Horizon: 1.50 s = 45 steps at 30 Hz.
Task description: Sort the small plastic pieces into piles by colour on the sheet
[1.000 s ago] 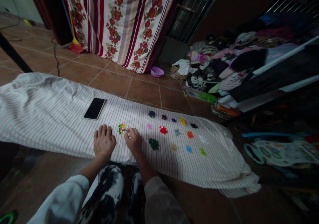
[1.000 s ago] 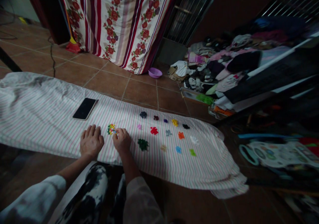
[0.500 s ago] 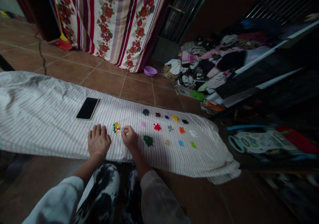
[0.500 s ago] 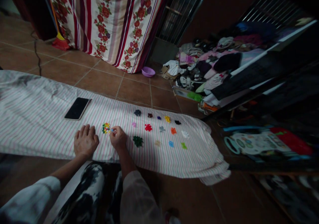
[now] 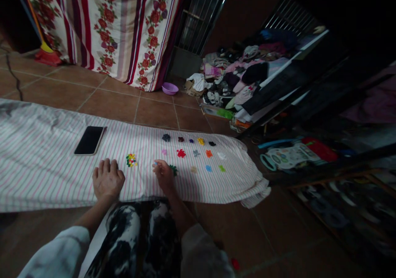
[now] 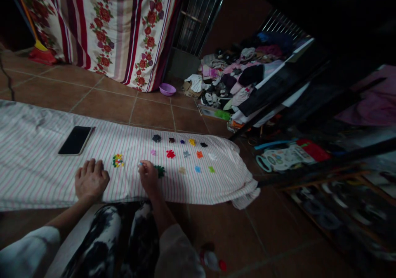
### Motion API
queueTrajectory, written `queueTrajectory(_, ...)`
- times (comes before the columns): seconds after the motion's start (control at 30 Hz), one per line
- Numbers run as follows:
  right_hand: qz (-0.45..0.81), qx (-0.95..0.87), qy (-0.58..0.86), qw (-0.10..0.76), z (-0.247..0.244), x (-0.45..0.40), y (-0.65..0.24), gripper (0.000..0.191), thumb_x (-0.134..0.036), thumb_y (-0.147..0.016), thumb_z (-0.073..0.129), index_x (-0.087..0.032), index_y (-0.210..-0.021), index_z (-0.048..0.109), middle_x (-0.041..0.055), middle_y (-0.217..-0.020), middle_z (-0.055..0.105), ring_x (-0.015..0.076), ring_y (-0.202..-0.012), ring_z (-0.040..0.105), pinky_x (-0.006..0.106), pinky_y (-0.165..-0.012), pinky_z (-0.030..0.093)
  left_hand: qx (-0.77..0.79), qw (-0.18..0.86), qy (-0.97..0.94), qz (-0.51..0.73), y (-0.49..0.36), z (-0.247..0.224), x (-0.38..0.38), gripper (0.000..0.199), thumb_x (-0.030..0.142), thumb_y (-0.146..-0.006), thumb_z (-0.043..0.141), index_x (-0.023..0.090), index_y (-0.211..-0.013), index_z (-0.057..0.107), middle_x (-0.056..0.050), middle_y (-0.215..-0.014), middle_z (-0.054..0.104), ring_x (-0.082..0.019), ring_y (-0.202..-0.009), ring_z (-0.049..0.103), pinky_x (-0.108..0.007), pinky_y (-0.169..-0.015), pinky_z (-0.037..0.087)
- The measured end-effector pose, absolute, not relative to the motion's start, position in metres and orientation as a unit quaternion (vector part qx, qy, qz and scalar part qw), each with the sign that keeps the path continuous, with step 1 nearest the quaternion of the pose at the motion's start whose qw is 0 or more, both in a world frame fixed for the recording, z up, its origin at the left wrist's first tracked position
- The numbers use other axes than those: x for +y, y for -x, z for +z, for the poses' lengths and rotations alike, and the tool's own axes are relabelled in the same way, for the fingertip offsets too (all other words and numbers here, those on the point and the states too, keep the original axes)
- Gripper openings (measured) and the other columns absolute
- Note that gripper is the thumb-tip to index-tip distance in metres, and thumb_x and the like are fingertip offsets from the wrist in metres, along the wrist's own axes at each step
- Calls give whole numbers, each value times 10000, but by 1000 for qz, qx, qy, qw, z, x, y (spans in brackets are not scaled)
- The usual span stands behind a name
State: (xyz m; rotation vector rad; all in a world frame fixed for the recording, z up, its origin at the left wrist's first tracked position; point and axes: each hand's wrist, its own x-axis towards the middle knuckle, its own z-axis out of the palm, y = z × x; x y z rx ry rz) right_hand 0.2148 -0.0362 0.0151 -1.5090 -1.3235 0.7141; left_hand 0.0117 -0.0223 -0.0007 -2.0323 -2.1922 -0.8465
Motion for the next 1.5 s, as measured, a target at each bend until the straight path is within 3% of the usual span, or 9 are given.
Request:
queueTrajectory(0.13,234,-499,654,518,24,-64,-274,386,-489,-891,435,-212,-1051,651,61,-897,731,177,-746,672,291,-689,542,-705,11,652,-280,-11,-3,-22,474,261,-831,416,131,-1268,549,-188,-1384,512,-324,-1377,365,-509,-1122,242)
queueTrajectory(0.33,99,-389,754,519,15,-97,-377,436,-507,-788,486,-178,-996,682,104,-997,715,213,-892,654,345,-810,529,-706,42,657,-260,-11,-5,-22,450,274,-864,382,122,-1251,553,-195,-1375,517,-325,-1367,380,-503,-1111,259)
queueTrajectory(0.57,26,-336,806,487,-7,-105,-446,397,-441,-688,475,-180,-879,704,87,-834,725,236,-814,650,379,-823,518,-706,45,660,-251,-12,-1,-23,446,265,-858,392,111,-1242,560,-205,-1365,519,-330,-1357,391,-505,-1102,272)
queueTrajectory(0.77,10,-331,823,461,-17,-86,-466,317,-346,-659,472,-177,-789,707,93,-818,734,248,-845,661,400,-879,509,-710,55,659,-242,-13,0,-24,439,257,-852,404,121,-1239,559,-197,-1364,523,-319,-1352,398,-487,-1101,275)
queueTrajectory(1.03,32,-377,820,430,-38,-89,-474,449,-356,-778,429,-116,-1028,714,147,-1064,716,247,-1017,648,400,-976,481,-721,59,656,-217,-14,3,-23,447,277,-868,370,120,-1239,565,-187,-1363,531,-315,-1339,414,-472,-1101,279)
queueTrajectory(1.3,9,-390,811,436,-44,-96,-470,462,-371,-805,410,-124,-1069,698,146,-1081,708,245,-1014,635,399,-938,492,-720,46,648,-244,-12,-4,-22,465,294,-861,375,134,-1257,559,-174,-1378,524,-306,-1356,401,-474,-1117,262)
queueTrajectory(1.5,-106,-380,814,427,-46,-95,-450,471,-365,-850,352,-96,-1073,668,183,-1046,688,270,-1006,622,422,-910,477,-715,66,656,-232,-12,-2,-22,461,281,-868,374,102,-1244,573,-200,-1355,540,-324,-1329,433,-484,-1093,296)
